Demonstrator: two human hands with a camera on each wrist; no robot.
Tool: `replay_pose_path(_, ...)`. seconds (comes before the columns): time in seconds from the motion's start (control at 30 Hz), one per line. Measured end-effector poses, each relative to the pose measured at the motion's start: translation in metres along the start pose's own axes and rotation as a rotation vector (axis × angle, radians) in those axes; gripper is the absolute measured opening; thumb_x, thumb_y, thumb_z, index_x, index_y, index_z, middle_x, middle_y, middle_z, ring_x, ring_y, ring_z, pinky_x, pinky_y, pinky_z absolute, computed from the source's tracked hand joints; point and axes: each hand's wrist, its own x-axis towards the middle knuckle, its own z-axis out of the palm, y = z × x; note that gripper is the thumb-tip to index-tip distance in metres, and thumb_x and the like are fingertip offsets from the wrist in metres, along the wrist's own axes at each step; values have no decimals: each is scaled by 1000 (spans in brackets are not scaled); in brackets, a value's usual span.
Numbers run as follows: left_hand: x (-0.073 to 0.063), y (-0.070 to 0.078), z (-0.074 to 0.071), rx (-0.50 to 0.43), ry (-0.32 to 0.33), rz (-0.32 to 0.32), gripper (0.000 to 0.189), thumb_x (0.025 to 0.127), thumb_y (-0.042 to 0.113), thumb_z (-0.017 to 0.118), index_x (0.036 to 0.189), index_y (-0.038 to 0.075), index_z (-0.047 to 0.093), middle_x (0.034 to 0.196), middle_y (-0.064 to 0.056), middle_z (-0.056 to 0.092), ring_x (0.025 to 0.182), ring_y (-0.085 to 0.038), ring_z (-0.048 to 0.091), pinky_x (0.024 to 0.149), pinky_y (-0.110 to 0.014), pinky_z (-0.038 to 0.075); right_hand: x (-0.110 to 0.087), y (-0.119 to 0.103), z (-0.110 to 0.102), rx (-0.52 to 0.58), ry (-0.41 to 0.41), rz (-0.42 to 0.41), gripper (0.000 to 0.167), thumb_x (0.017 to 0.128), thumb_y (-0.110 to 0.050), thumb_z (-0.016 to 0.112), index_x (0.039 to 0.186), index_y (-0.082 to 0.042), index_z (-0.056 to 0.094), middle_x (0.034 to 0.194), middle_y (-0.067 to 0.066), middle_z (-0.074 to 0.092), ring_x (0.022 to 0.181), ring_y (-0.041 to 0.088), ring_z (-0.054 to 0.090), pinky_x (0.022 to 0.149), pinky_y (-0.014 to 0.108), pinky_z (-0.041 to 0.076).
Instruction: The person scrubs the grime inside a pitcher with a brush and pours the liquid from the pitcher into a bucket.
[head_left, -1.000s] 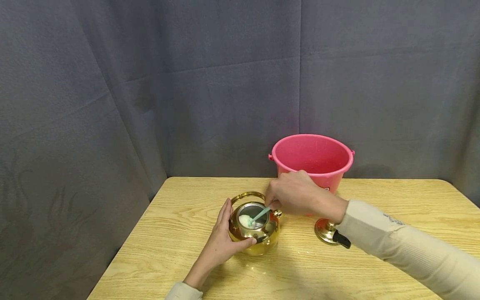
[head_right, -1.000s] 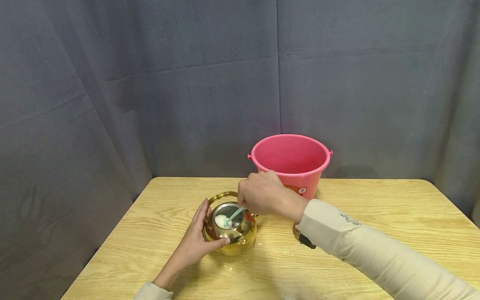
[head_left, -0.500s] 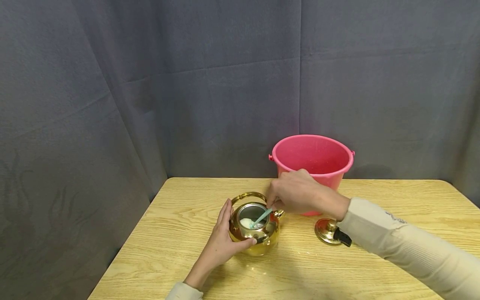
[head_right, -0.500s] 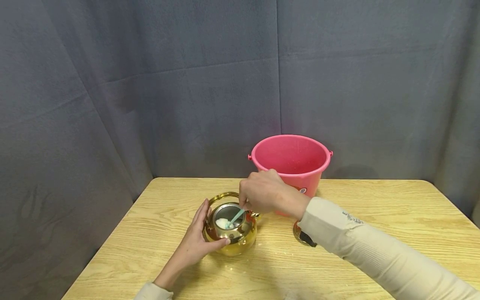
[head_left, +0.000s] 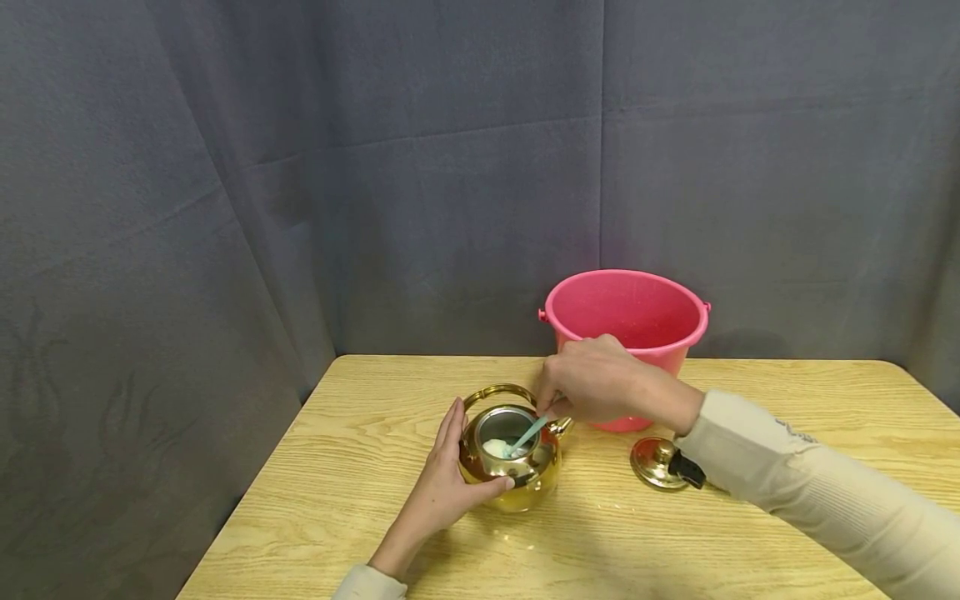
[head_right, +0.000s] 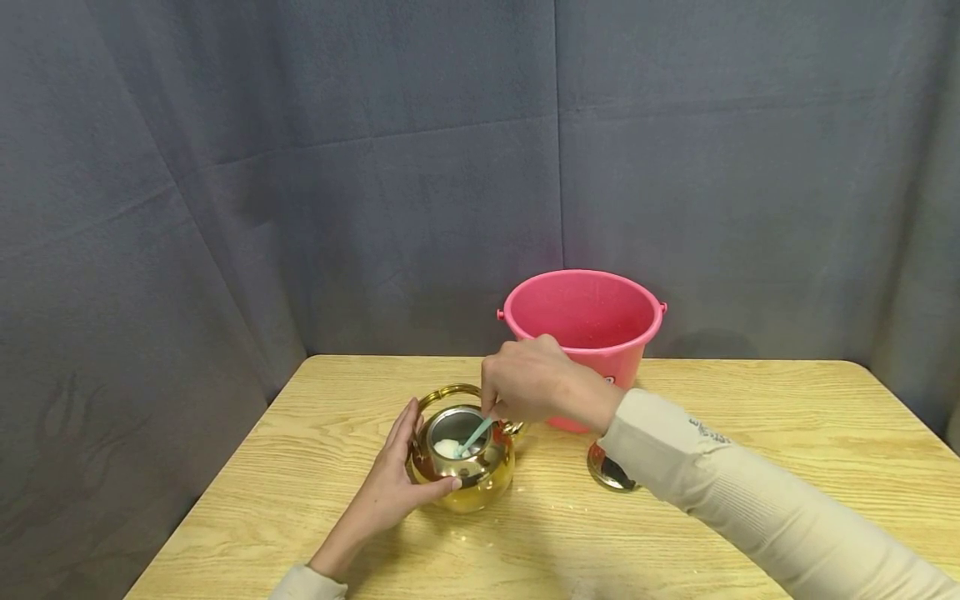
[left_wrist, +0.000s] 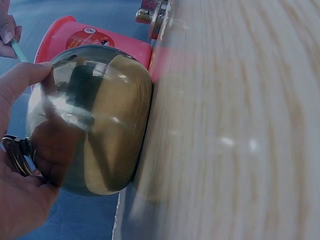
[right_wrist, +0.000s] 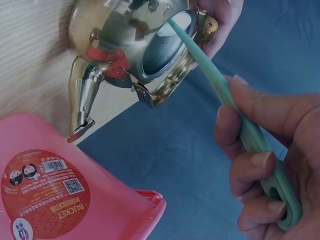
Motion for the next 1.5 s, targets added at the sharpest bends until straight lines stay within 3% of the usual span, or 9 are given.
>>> replay_pose_path(1.5, 1, -1, -1, 7, -2, -1, 119, 73, 41, 84, 157, 12, 4, 161, -9, 4, 141, -30, 23, 109, -56, 24, -4, 4, -4, 6, -16, 91, 21, 77, -21, 83, 81, -41, 78, 71, -21, 63, 57, 9, 52, 46, 34, 43)
